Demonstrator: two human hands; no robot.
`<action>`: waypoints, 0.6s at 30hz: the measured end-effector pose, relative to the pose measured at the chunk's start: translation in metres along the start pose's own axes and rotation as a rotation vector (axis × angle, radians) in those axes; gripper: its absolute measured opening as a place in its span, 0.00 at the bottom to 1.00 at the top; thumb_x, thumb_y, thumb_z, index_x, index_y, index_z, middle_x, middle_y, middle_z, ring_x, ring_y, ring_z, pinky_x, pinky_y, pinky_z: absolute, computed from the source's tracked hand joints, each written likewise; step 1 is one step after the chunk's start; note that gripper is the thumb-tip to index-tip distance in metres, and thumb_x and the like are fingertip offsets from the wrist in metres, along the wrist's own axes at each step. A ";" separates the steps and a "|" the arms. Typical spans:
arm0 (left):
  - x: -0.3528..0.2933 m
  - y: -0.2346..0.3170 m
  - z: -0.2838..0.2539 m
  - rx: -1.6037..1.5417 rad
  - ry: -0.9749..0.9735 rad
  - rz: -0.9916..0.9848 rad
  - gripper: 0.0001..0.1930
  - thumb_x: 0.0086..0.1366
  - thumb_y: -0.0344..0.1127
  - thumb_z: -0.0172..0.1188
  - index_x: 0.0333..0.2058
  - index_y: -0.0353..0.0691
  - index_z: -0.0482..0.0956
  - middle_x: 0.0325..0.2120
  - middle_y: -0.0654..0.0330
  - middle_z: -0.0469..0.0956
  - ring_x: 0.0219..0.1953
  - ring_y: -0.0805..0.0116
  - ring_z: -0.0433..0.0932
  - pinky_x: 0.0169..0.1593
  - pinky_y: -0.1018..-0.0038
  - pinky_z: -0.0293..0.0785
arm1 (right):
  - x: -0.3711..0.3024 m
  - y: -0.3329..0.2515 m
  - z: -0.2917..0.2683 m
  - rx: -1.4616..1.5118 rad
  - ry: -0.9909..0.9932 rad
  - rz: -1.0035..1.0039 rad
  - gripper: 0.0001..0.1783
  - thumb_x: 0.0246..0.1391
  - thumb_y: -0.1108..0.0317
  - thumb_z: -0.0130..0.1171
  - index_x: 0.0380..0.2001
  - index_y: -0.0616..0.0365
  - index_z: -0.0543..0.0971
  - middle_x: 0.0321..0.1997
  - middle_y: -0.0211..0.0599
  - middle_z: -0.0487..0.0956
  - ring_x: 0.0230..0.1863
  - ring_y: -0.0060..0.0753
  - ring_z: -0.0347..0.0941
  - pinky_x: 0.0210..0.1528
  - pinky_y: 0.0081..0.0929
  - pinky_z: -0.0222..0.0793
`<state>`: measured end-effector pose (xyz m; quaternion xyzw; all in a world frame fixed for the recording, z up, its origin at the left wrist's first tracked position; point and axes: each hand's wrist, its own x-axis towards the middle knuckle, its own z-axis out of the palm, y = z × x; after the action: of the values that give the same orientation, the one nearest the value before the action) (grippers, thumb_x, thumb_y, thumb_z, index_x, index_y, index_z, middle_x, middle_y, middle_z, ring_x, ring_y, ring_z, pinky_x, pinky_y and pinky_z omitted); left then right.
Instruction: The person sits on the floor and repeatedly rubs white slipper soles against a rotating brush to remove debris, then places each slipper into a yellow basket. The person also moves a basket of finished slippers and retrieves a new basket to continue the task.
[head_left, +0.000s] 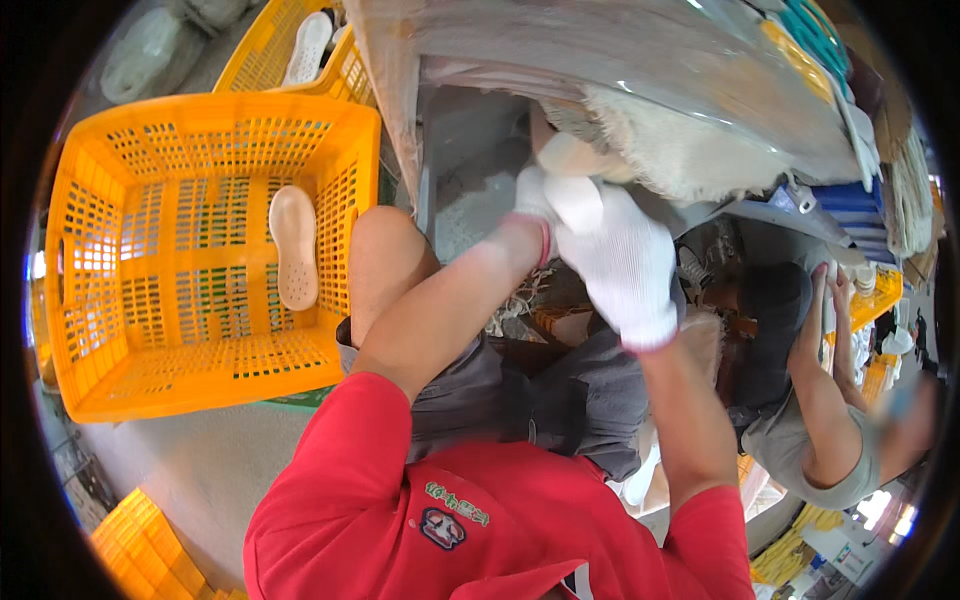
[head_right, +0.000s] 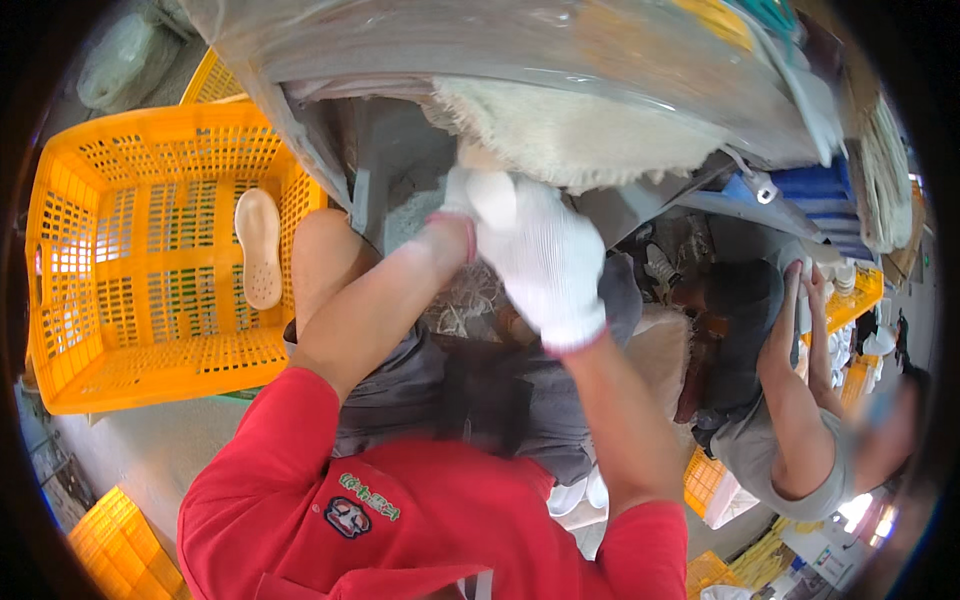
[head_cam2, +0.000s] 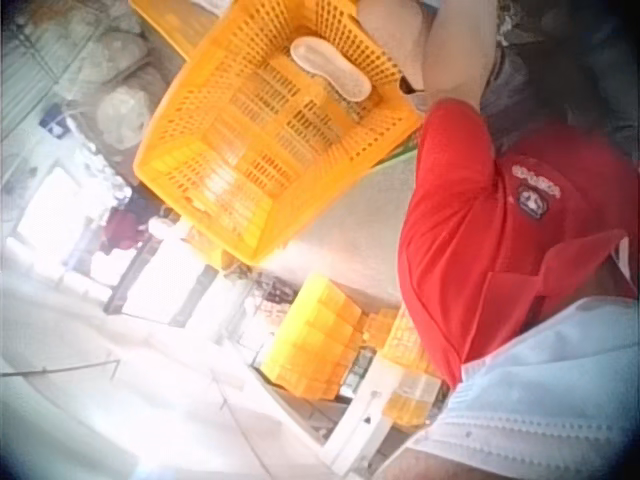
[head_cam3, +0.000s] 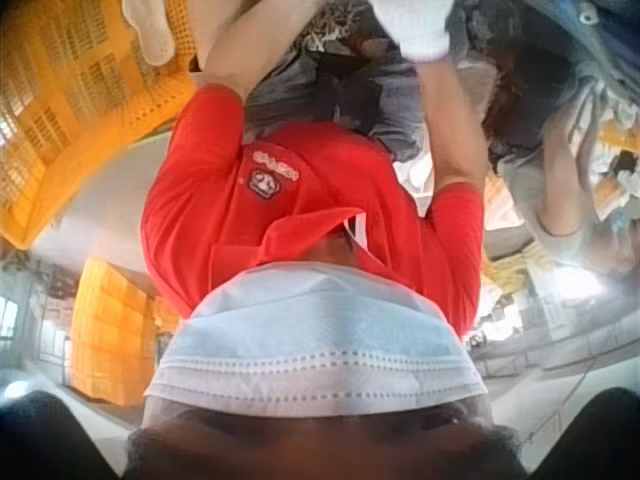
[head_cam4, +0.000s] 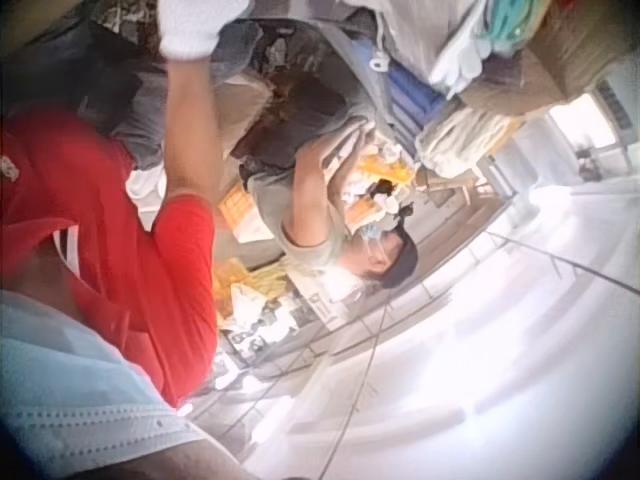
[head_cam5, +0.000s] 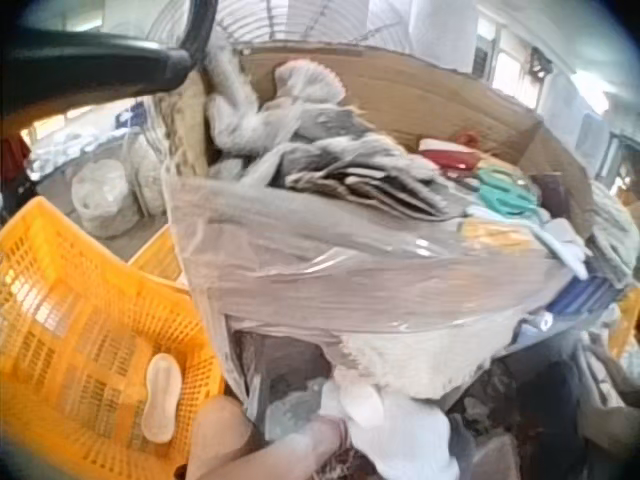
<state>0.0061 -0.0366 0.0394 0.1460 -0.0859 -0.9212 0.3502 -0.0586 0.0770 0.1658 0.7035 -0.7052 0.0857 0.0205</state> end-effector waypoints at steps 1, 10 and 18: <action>0.001 0.002 -0.003 0.334 -0.052 0.116 0.19 0.82 0.43 0.44 0.57 0.37 0.77 0.55 0.48 0.82 0.54 0.53 0.84 0.56 0.57 0.84 | -0.002 0.003 0.004 0.182 0.082 0.095 0.20 0.55 0.59 0.73 0.50 0.50 0.84 0.44 0.44 0.87 0.43 0.54 0.86 0.45 0.43 0.84; -0.022 0.004 0.005 0.682 0.040 0.154 0.17 0.78 0.39 0.55 0.59 0.41 0.80 0.51 0.54 0.86 0.52 0.59 0.86 0.56 0.66 0.83 | -0.028 -0.011 -0.009 0.279 0.081 0.154 0.29 0.53 0.52 0.77 0.56 0.49 0.86 0.48 0.45 0.87 0.45 0.51 0.86 0.46 0.41 0.83; -0.015 -0.024 -0.004 0.160 0.340 0.348 0.29 0.85 0.59 0.41 0.62 0.41 0.76 0.53 0.48 0.84 0.52 0.57 0.85 0.62 0.62 0.79 | 0.008 -0.007 0.015 0.185 0.200 0.169 0.09 0.54 0.54 0.74 0.36 0.43 0.92 0.36 0.35 0.89 0.38 0.50 0.86 0.40 0.41 0.81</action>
<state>0.0034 -0.0089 0.0322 0.3092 -0.1220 -0.7994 0.5004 -0.0509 0.0668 0.1532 0.6285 -0.7454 0.2215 0.0184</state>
